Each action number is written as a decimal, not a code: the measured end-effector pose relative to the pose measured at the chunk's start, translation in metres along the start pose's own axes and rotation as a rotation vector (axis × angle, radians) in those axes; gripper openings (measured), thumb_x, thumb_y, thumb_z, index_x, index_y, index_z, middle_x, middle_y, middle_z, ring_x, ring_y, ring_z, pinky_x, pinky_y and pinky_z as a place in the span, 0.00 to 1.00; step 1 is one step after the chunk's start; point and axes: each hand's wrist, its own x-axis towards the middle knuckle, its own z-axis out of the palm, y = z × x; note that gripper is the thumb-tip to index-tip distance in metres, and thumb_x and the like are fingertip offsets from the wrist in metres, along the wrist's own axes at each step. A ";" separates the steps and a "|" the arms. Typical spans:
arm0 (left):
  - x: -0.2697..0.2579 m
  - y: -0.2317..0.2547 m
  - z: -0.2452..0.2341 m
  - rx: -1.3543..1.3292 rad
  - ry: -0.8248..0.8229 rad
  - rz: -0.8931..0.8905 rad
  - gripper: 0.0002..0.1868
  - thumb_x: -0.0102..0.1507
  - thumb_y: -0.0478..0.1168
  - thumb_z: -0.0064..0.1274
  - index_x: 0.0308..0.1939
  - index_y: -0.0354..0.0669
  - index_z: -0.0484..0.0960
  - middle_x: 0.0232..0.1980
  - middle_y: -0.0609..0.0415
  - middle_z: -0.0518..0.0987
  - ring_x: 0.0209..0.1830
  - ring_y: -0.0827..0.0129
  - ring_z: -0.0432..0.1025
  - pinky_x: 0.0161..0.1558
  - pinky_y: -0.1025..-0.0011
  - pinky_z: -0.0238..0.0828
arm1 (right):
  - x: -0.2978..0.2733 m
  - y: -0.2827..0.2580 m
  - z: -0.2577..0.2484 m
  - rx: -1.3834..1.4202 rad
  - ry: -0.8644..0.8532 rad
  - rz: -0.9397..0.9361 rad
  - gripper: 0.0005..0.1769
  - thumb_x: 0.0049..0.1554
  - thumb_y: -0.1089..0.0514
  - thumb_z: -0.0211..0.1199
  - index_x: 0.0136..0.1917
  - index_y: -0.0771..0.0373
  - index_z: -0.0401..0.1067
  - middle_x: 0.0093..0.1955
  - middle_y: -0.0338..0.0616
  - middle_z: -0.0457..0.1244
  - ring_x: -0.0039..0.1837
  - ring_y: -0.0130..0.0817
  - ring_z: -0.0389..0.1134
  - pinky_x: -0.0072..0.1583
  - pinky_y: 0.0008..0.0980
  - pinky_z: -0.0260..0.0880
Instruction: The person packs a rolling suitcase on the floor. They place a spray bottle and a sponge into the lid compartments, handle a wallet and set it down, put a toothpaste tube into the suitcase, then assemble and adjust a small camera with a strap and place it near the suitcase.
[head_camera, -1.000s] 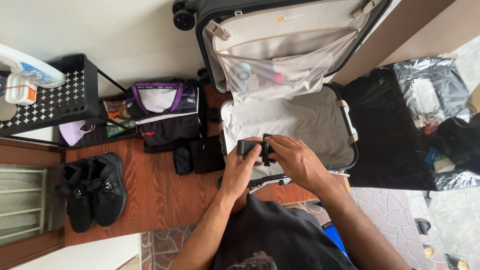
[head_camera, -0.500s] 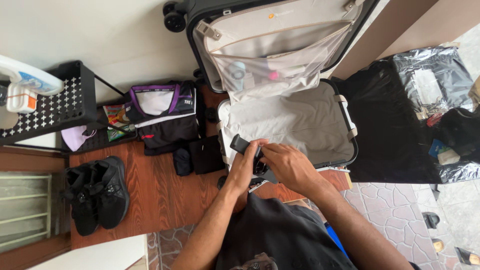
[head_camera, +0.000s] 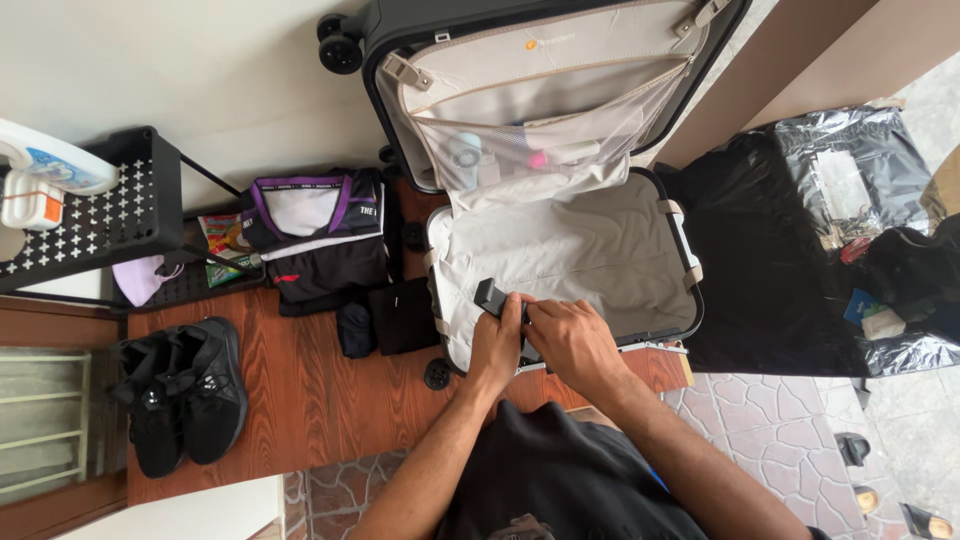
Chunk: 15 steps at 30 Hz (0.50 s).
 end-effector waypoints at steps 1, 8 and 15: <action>0.001 -0.002 0.002 -0.023 0.008 -0.020 0.26 0.74 0.52 0.35 0.46 0.39 0.86 0.20 0.60 0.69 0.20 0.79 0.61 0.24 0.73 0.58 | -0.002 -0.002 0.001 -0.098 -0.001 -0.009 0.06 0.57 0.60 0.63 0.46 0.64 0.73 0.45 0.43 0.69 0.48 0.40 0.70 0.51 0.41 0.64; 0.012 0.002 0.001 -0.277 -0.073 -0.069 0.28 0.74 0.54 0.32 0.54 0.36 0.83 0.44 0.54 0.81 0.44 0.73 0.73 0.47 0.74 0.71 | 0.007 -0.003 -0.012 0.146 0.060 0.032 0.13 0.56 0.62 0.63 0.54 0.69 0.76 0.56 0.51 0.69 0.54 0.47 0.70 0.56 0.42 0.68; 0.018 0.022 -0.007 -0.254 -0.210 0.064 0.30 0.75 0.54 0.31 0.61 0.33 0.79 0.60 0.50 0.80 0.62 0.70 0.73 0.65 0.72 0.66 | 0.023 0.011 -0.035 0.389 -0.048 0.235 0.15 0.51 0.58 0.72 0.51 0.65 0.78 0.50 0.48 0.71 0.51 0.43 0.72 0.55 0.38 0.71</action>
